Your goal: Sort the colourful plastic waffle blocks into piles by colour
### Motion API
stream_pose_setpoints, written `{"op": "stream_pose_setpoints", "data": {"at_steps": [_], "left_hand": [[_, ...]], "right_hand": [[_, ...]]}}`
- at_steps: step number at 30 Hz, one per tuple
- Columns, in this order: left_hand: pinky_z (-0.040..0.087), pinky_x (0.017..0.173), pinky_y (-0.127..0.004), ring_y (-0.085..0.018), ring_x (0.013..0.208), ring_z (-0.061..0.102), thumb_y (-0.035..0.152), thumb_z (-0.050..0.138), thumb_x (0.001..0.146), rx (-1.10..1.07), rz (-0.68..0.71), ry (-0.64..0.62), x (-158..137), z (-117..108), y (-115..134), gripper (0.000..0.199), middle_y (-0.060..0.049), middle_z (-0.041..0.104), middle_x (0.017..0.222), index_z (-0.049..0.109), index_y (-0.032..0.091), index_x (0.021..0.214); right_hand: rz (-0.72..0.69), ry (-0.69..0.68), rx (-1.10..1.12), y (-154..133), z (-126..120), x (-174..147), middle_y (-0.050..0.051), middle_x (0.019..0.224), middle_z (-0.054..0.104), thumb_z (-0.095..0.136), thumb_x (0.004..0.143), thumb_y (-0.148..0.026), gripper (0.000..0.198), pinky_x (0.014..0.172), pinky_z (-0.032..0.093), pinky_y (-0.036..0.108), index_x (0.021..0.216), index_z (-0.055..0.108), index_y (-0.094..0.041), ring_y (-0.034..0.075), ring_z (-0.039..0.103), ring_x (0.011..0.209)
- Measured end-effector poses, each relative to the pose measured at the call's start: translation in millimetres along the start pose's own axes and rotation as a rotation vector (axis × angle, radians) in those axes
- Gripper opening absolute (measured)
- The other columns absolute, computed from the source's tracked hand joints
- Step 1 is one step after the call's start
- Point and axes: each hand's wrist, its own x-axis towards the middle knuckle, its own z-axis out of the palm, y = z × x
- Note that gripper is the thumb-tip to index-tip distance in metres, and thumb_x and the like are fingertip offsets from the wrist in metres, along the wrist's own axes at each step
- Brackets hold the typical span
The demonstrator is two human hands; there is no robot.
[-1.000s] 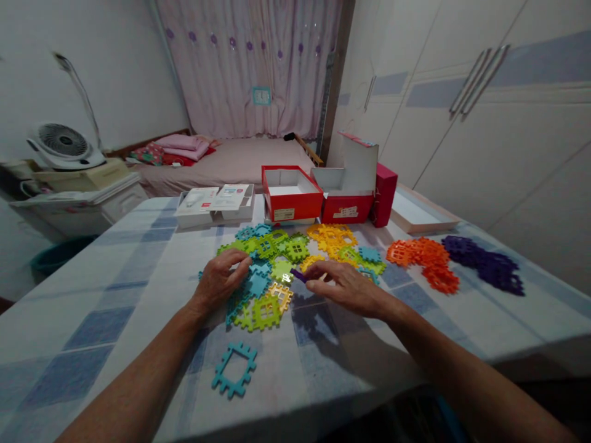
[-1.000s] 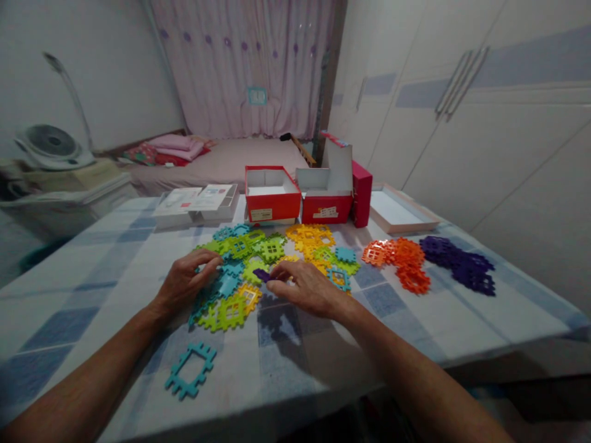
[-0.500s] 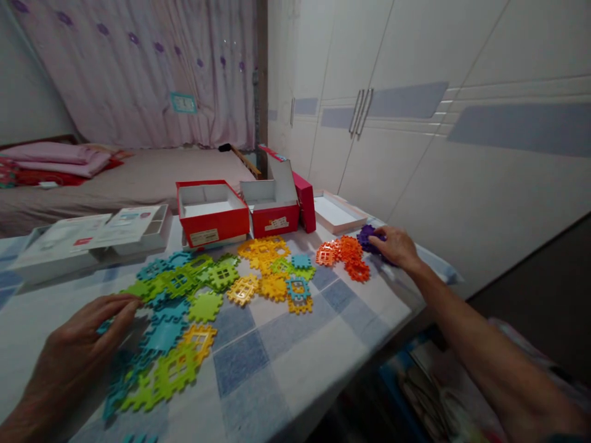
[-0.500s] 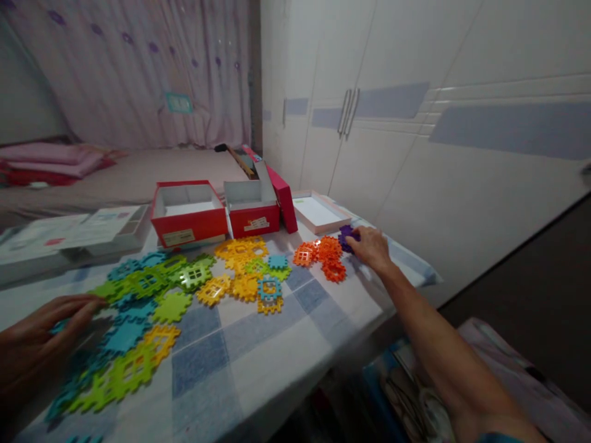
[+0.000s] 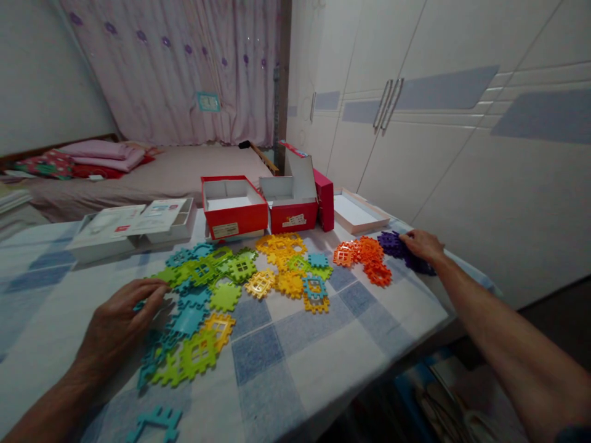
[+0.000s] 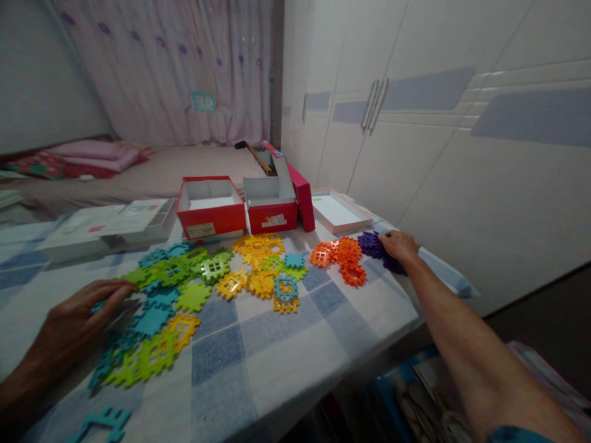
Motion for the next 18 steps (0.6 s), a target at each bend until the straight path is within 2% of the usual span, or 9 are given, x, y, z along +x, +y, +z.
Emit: {"op": "stream_pose_setpoints", "data": {"at_steps": [2,4,7,9,11,13,18], "left_hand": [[0.046,0.094,-0.034,-0.022,0.094,0.064,0.05,0.042,0.085,-0.013,0.01,-0.001,0,1,0,0.037,-0.006,0.067,0.1,0.066,0.022,0.084],[0.046,0.094,-0.034,-0.022,0.094,0.064,0.05,0.042,0.085,-0.024,0.024,-0.001,1,2,1,0.037,-0.006,0.067,0.098,0.066,0.021,0.084],[0.046,0.093,-0.034,-0.022,0.094,0.063,0.049,0.042,0.085,-0.029,0.024,0.0,2,2,0,0.037,-0.007,0.067,0.098,0.065,0.019,0.084],[0.045,0.093,-0.034,-0.022,0.094,0.063,0.048,0.042,0.086,-0.024,0.02,0.001,2,2,-2,0.037,-0.007,0.066,0.099,0.065,0.019,0.085],[0.045,0.092,-0.033,-0.021,0.093,0.063,0.048,0.042,0.086,-0.022,0.017,0.008,2,1,-4,0.037,-0.007,0.066,0.098,0.065,0.019,0.085],[0.045,0.092,-0.033,-0.021,0.093,0.062,0.048,0.042,0.086,-0.024,0.015,0.013,2,1,-5,0.037,-0.007,0.066,0.098,0.065,0.019,0.084],[0.045,0.092,-0.031,-0.02,0.093,0.062,0.047,0.042,0.086,-0.018,0.007,-0.01,3,-1,-3,0.036,-0.006,0.066,0.099,0.065,0.019,0.084]], "right_hand": [[-0.108,0.116,0.017,-13,-7,-13,0.02,0.114,0.065,0.046,0.086,-0.04,0.041,0.089,0.043,0.054,0.108,0.069,-0.014,0.038,0.057,0.109],[-0.327,0.177,0.108,-33,-16,-34,0.017,0.112,0.066,0.045,0.086,-0.035,0.037,0.093,0.043,0.048,0.108,0.067,-0.015,0.032,0.058,0.108],[-0.722,0.097,0.298,-72,-25,-80,0.01,0.111,0.067,0.047,0.086,-0.032,0.031,0.095,0.044,0.041,0.108,0.065,-0.019,0.025,0.059,0.105],[-0.909,-0.005,0.324,-99,-26,-111,0.009,0.108,0.067,0.047,0.087,-0.031,0.029,0.095,0.044,0.039,0.105,0.066,-0.018,0.023,0.059,0.104],[-0.995,-0.09,0.297,-122,-23,-136,0.01,0.107,0.067,0.048,0.088,-0.029,0.028,0.095,0.043,0.037,0.105,0.066,-0.016,0.023,0.059,0.102],[-1.018,-0.137,0.25,-141,-19,-151,0.011,0.108,0.067,0.049,0.088,-0.029,0.029,0.094,0.043,0.035,0.109,0.065,-0.015,0.022,0.059,0.102],[-1.005,-0.171,0.076,-168,-11,-156,0.014,0.111,0.066,0.05,0.089,-0.034,0.035,0.09,0.044,0.036,0.115,0.062,-0.014,0.026,0.059,0.102]]}}
